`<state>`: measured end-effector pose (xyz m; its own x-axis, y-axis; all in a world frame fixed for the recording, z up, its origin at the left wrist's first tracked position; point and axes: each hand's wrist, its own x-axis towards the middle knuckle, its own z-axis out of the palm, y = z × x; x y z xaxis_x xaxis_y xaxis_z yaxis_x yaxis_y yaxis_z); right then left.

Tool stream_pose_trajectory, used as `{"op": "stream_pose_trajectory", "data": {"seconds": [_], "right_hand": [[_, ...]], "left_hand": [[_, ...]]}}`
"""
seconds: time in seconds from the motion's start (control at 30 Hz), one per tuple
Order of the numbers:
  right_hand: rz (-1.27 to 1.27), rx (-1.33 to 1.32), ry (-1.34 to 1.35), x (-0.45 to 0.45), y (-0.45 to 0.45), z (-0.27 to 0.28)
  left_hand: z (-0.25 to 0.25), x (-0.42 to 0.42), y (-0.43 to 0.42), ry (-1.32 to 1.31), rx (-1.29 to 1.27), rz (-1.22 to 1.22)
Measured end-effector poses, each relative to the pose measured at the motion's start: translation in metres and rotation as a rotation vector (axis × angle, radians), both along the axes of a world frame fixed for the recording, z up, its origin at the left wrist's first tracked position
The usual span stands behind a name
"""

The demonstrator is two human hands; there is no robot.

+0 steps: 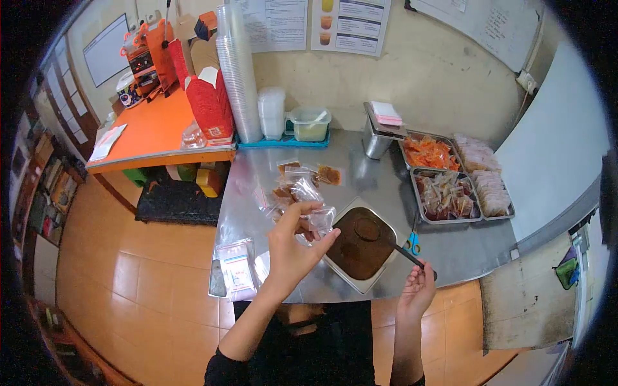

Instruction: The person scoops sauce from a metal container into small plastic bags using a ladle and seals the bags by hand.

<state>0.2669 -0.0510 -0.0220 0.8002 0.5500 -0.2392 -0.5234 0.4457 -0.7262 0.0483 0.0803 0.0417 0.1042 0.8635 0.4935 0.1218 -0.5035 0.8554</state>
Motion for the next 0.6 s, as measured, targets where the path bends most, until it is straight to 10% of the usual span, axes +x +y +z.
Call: {"op": "stream_pose_trajectory", "data": {"seconds": [0.6], "right_hand": [[-0.113, 0.057, -0.103, 0.017, -0.009, 0.019]], "left_hand": [[0.001, 0.04, 0.021, 0.018, -0.086, -0.148]]}}
